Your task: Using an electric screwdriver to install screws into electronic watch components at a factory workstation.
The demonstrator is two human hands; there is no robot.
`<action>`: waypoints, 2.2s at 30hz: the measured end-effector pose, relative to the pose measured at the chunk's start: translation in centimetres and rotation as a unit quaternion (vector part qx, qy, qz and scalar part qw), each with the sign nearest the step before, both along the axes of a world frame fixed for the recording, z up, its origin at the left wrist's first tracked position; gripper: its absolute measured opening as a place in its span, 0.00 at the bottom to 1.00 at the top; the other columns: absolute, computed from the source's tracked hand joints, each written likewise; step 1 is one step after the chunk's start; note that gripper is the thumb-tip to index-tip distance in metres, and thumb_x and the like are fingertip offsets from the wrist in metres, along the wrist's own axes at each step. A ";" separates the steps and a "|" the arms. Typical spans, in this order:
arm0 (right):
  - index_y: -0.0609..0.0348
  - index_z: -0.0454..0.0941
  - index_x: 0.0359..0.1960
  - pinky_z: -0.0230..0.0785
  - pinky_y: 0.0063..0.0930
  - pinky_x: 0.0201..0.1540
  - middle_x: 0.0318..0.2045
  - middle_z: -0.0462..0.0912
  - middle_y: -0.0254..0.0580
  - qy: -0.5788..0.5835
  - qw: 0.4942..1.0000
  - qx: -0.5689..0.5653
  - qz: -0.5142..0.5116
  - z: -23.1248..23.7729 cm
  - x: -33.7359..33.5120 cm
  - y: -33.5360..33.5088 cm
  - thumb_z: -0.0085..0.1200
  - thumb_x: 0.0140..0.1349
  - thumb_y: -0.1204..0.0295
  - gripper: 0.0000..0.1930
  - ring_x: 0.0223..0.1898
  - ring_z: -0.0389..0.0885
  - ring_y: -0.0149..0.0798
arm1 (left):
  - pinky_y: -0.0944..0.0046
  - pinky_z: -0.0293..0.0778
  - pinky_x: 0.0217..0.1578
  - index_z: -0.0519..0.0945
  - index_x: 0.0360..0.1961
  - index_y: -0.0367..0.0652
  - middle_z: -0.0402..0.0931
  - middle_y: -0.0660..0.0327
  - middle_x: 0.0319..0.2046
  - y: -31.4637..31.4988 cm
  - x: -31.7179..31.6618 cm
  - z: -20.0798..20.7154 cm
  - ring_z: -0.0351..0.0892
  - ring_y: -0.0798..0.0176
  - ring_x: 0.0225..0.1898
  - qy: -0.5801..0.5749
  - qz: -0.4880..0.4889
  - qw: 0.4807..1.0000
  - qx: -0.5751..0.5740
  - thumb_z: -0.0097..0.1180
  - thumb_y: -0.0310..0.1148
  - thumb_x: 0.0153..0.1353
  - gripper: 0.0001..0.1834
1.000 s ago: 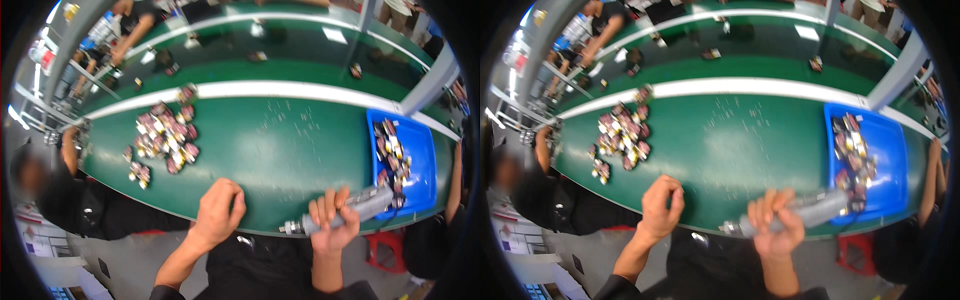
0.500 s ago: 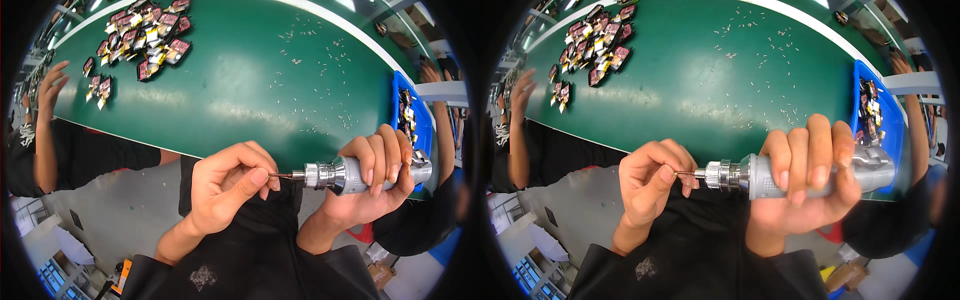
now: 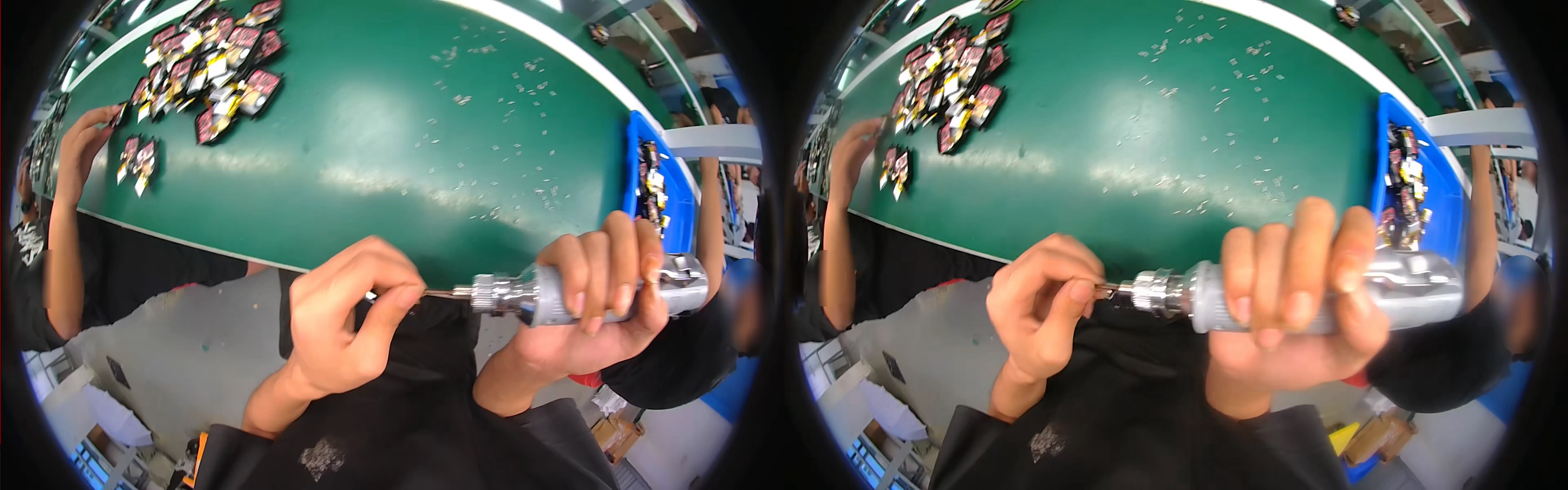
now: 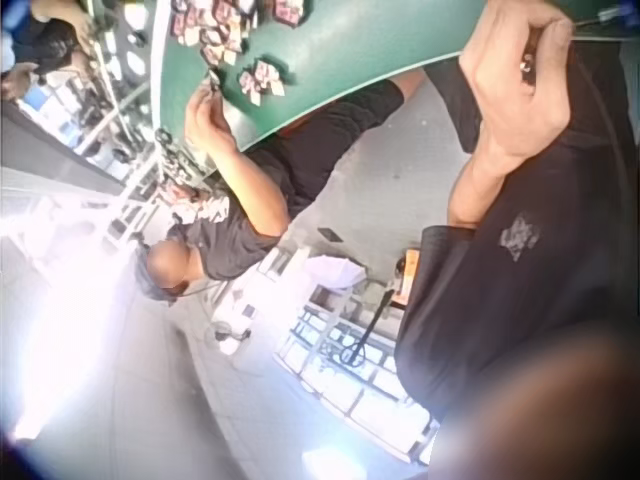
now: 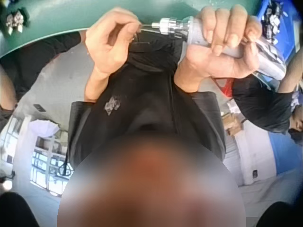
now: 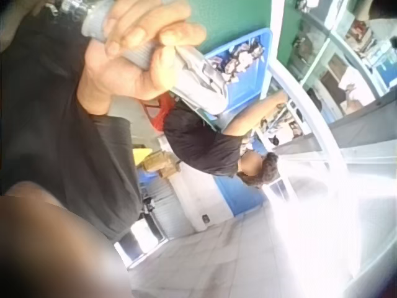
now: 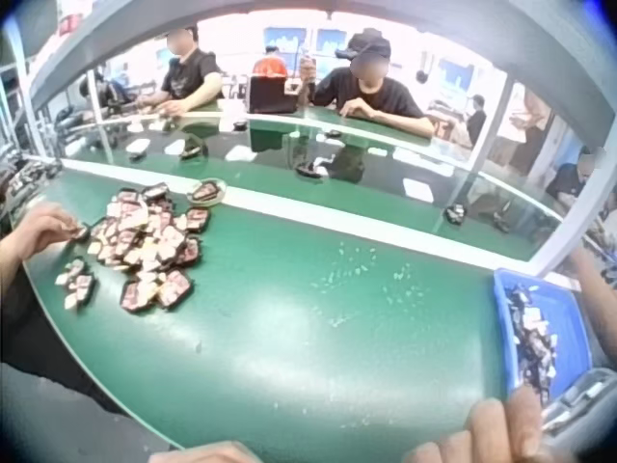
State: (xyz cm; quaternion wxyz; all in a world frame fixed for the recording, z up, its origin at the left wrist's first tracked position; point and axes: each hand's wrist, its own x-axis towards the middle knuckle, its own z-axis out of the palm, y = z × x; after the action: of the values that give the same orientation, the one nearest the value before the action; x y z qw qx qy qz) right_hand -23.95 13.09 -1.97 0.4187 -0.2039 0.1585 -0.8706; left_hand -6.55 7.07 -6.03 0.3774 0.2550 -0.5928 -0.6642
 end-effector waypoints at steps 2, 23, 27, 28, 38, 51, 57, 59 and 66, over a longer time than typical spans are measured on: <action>0.55 0.67 0.33 0.60 0.27 0.25 0.21 0.69 0.36 -0.012 1.000 0.018 -0.002 -0.2 -0.3 0.2 0.47 0.59 0.71 0.04 0.14 0.64 0.28 | 0.68 0.71 0.24 0.77 0.26 0.31 0.75 0.55 0.21 0.0 -0.6 -0.1 0.74 0.62 0.22 -0.085 0.070 0.967 -0.229 0.56 0.14 0.51 0.03; 0.55 0.70 0.31 0.58 0.26 0.23 0.18 0.66 0.33 -0.089 0.991 0.080 -0.063 -0.8 -0.9 2.2 0.47 0.56 0.69 0.05 0.13 0.58 0.26 | 0.66 0.72 0.27 0.77 0.30 0.33 0.77 0.55 0.26 1.7 -2.9 1.7 0.74 0.62 0.24 -0.100 0.008 0.975 -0.198 0.58 0.21 0.55 0.03; 0.58 0.68 0.33 0.59 0.23 0.21 0.19 0.65 0.32 -0.140 0.987 0.045 -0.068 -0.6 -1.5 2.4 0.49 0.57 0.73 0.05 0.14 0.59 0.24 | 0.63 0.74 0.31 0.76 0.50 0.35 0.79 0.54 0.35 -0.4 -1.3 3.6 0.75 0.59 0.26 -0.143 0.024 0.963 -0.228 0.61 0.24 0.54 0.20; 0.60 0.66 0.36 0.59 0.23 0.22 0.20 0.64 0.32 -0.113 0.990 0.027 -0.076 -0.8 -1.9 2.3 0.48 0.60 0.74 0.06 0.14 0.59 0.25 | 0.65 0.73 0.31 0.76 0.53 0.36 0.79 0.55 0.37 -1.6 -0.8 4.0 0.74 0.62 0.24 -0.143 0.048 0.963 -0.224 0.60 0.22 0.54 0.22; 0.60 0.71 0.33 0.53 0.29 0.35 0.24 0.63 0.35 -0.117 0.982 0.111 -0.098 -2.9 -3.5 2.8 0.54 0.56 0.69 0.09 0.25 0.59 0.32 | 0.57 0.75 0.34 0.76 0.42 0.33 0.81 0.49 0.28 -33.2 10.9 4.3 0.83 0.54 0.32 -0.317 0.397 0.744 -0.434 0.50 0.23 0.59 0.11; 0.51 0.66 0.30 0.50 0.28 0.35 0.18 0.60 0.29 -0.133 0.981 0.117 -0.073 -2.9 -4.7 2.2 0.58 0.58 0.62 0.13 0.25 0.56 0.30 | 0.43 0.62 0.55 0.68 0.60 0.42 0.70 0.40 0.52 -59.3 19.3 -3.6 0.68 0.36 0.54 -0.537 0.369 0.609 -0.453 0.62 0.34 0.53 0.32; 0.49 0.63 0.30 0.49 0.28 0.35 0.21 0.58 0.29 -0.116 0.977 0.165 -0.061 -3.1 -4.6 2.2 0.57 0.59 0.61 0.14 0.27 0.55 0.31 | 0.51 0.70 0.49 0.80 0.50 0.46 0.77 0.47 0.45 -60.6 17.0 -2.7 0.73 0.44 0.48 -0.611 0.323 0.598 -0.406 0.54 0.28 0.60 0.16; 0.49 0.63 0.30 0.49 0.28 0.35 0.22 0.58 0.29 -0.116 0.977 0.173 -0.053 -3.2 -4.6 2.2 0.57 0.59 0.62 0.14 0.27 0.55 0.31 | 0.51 0.71 0.47 0.79 0.48 0.41 0.78 0.46 0.41 -59.4 14.8 -2.0 0.74 0.43 0.46 -0.546 0.302 0.643 -0.444 0.50 0.27 0.61 0.14; 0.50 0.64 0.30 0.50 0.28 0.36 0.21 0.59 0.29 -0.115 0.984 0.131 -0.037 -3.4 -4.3 1.8 0.58 0.58 0.65 0.12 0.28 0.55 0.31 | 0.51 0.71 0.50 0.73 0.52 0.36 0.72 0.40 0.45 -54.1 5.9 -1.7 0.72 0.40 0.49 -0.561 0.158 0.626 -0.518 0.49 0.28 0.62 0.17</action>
State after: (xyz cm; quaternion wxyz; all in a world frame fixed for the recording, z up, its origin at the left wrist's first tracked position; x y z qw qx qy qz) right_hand -28.22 14.88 -5.33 0.4247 -0.0397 0.2290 -0.8750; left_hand -0.60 -47.04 -7.71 0.1408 0.4308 -0.8865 0.0937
